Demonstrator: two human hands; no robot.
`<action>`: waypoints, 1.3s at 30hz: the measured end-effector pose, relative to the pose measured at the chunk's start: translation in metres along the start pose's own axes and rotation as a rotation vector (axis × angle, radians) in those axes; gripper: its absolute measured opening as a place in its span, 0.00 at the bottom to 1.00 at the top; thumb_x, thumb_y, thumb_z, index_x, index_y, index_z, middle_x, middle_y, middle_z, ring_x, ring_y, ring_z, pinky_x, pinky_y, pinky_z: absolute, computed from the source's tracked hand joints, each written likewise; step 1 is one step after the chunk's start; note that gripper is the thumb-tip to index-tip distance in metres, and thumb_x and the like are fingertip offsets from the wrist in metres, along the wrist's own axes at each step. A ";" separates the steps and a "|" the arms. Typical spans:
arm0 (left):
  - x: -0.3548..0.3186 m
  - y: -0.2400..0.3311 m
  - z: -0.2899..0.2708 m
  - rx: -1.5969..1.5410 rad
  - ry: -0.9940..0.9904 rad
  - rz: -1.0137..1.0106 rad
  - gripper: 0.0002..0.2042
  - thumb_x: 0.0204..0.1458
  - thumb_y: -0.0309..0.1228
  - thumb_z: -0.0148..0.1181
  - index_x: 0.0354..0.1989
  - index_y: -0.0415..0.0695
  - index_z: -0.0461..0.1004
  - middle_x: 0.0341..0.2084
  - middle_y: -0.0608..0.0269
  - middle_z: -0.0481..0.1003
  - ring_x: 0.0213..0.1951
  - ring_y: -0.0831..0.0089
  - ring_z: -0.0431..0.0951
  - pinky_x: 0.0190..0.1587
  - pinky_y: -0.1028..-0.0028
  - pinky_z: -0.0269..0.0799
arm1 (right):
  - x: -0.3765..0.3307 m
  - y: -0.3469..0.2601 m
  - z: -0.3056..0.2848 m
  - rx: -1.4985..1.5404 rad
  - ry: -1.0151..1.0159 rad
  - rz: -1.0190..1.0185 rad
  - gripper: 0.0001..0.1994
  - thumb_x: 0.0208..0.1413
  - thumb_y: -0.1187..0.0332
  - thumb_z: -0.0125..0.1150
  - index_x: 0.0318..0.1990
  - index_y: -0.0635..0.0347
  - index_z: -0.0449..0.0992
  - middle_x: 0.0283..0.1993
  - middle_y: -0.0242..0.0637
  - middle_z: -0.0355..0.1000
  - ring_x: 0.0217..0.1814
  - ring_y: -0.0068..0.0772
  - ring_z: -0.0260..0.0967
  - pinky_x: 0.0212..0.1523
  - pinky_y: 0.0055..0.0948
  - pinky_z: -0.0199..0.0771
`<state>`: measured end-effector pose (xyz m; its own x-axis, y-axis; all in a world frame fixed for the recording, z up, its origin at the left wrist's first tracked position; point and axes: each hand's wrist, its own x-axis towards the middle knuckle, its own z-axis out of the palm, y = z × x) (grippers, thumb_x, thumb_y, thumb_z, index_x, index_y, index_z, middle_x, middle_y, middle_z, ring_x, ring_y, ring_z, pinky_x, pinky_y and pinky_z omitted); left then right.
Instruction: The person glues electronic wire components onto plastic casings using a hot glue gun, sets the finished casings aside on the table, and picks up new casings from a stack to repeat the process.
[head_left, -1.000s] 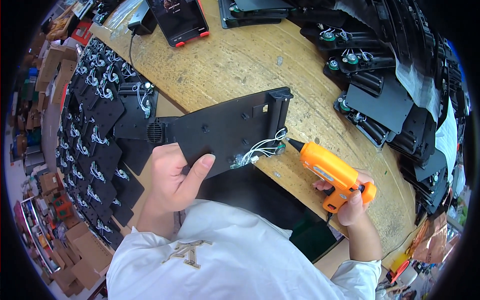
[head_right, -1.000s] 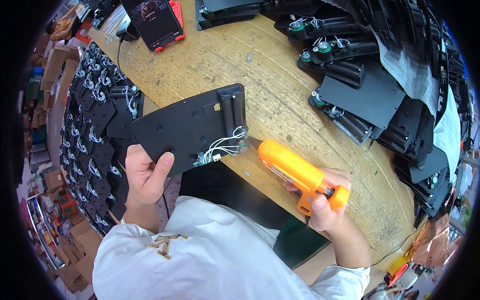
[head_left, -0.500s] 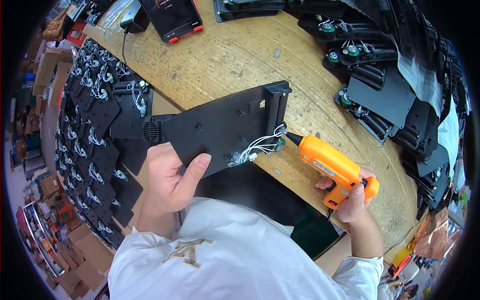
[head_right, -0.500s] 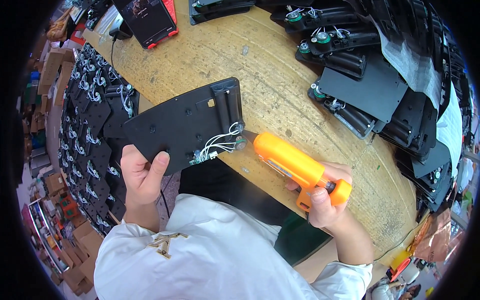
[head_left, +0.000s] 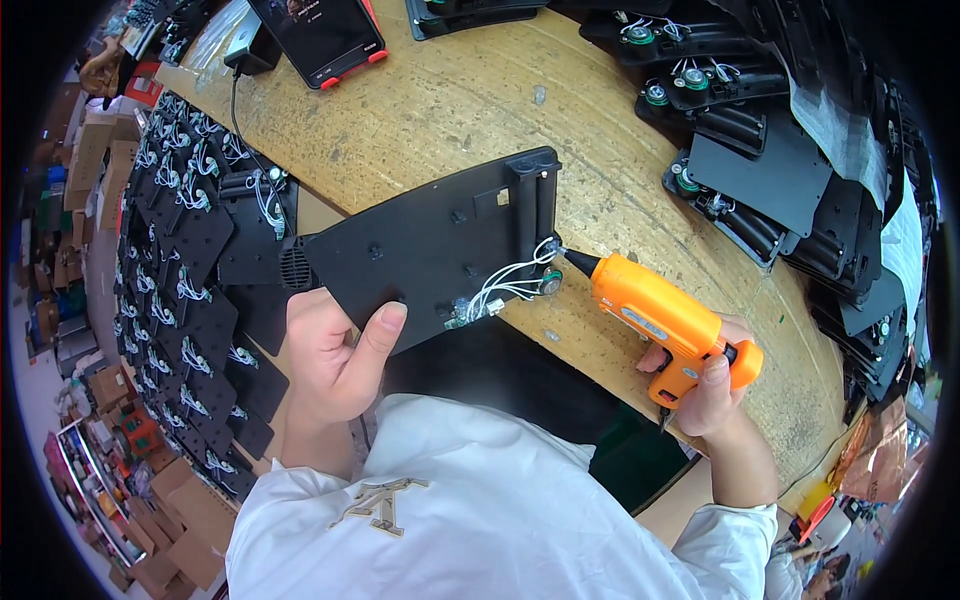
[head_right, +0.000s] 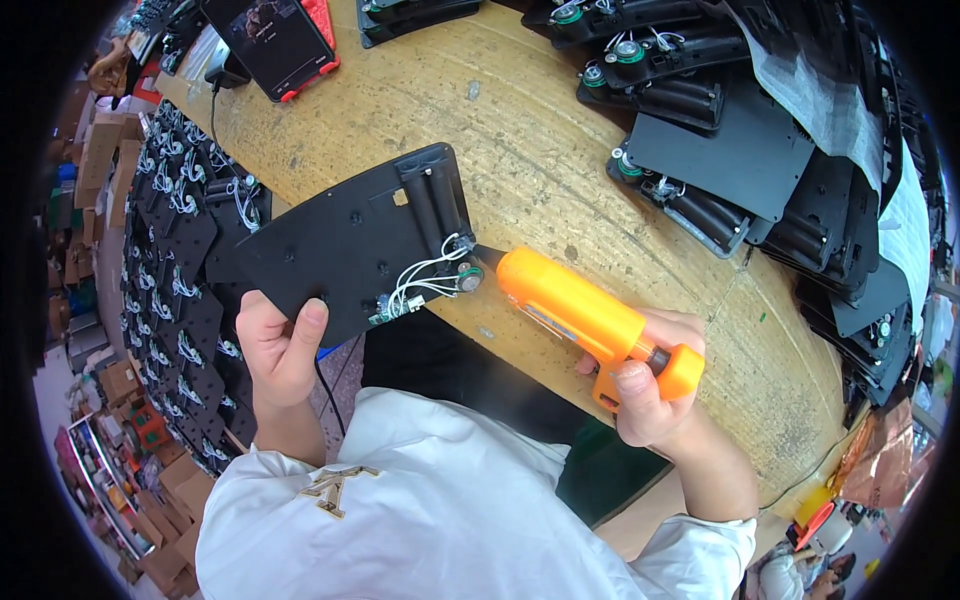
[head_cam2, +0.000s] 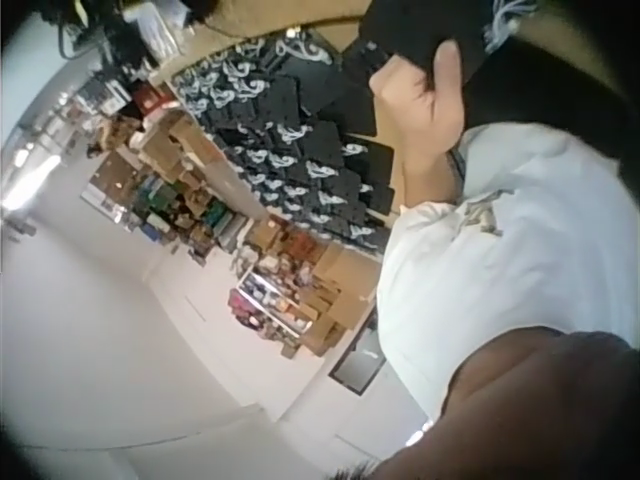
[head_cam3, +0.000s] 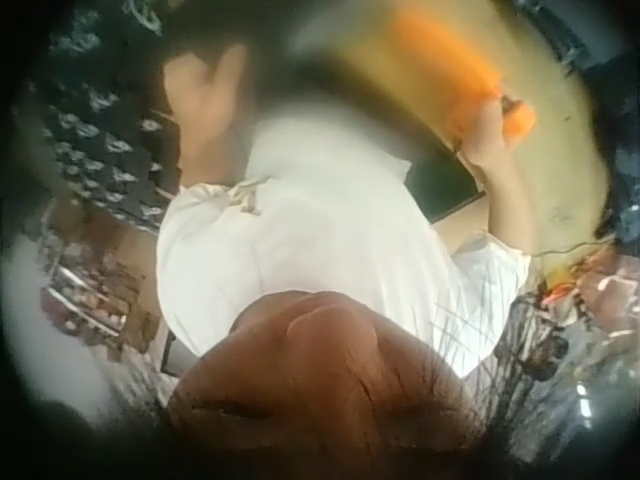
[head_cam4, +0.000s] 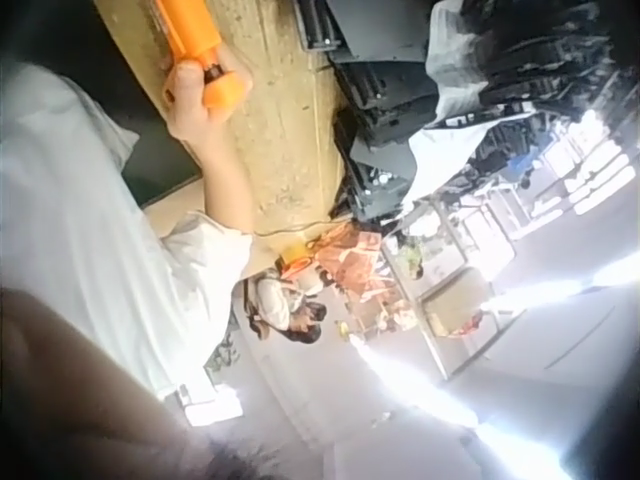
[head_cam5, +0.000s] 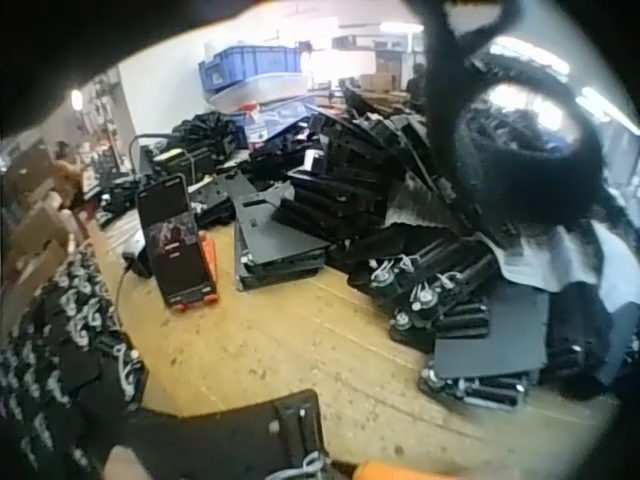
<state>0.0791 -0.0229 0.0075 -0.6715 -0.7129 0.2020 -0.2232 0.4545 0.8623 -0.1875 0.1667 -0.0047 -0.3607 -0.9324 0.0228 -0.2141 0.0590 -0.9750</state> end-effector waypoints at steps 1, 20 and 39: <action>-0.001 -0.002 0.000 0.008 -0.011 0.000 0.08 0.55 0.25 0.61 0.26 0.34 0.75 0.16 0.61 0.70 0.17 0.72 0.65 0.23 0.76 0.56 | -0.001 0.000 0.001 0.000 0.014 0.002 0.30 0.60 0.41 0.46 0.31 0.65 0.78 0.21 0.33 0.74 0.20 0.30 0.72 0.24 0.26 0.71; -0.003 -0.008 0.005 -0.266 0.058 -0.175 0.11 0.59 0.25 0.57 0.24 0.33 0.73 0.17 0.68 0.71 0.20 0.86 0.64 0.23 0.82 0.57 | 0.006 0.010 -0.005 -0.177 -0.108 -0.123 0.38 0.59 0.32 0.39 0.35 0.62 0.80 0.28 0.39 0.79 0.27 0.36 0.78 0.29 0.28 0.76; -0.020 -0.035 0.018 -0.683 0.021 -0.448 0.10 0.63 0.29 0.55 0.32 0.35 0.77 0.27 0.71 0.76 0.28 0.87 0.69 0.32 0.83 0.64 | -0.007 0.024 -0.002 0.229 0.005 -0.074 0.39 0.58 0.33 0.45 0.37 0.70 0.79 0.29 0.45 0.78 0.30 0.38 0.79 0.34 0.32 0.80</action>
<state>0.0877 -0.0150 -0.0354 -0.6061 -0.7625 -0.2264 0.0174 -0.2973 0.9546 -0.1918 0.1748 -0.0281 -0.3563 -0.9293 0.0968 -0.0287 -0.0927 -0.9953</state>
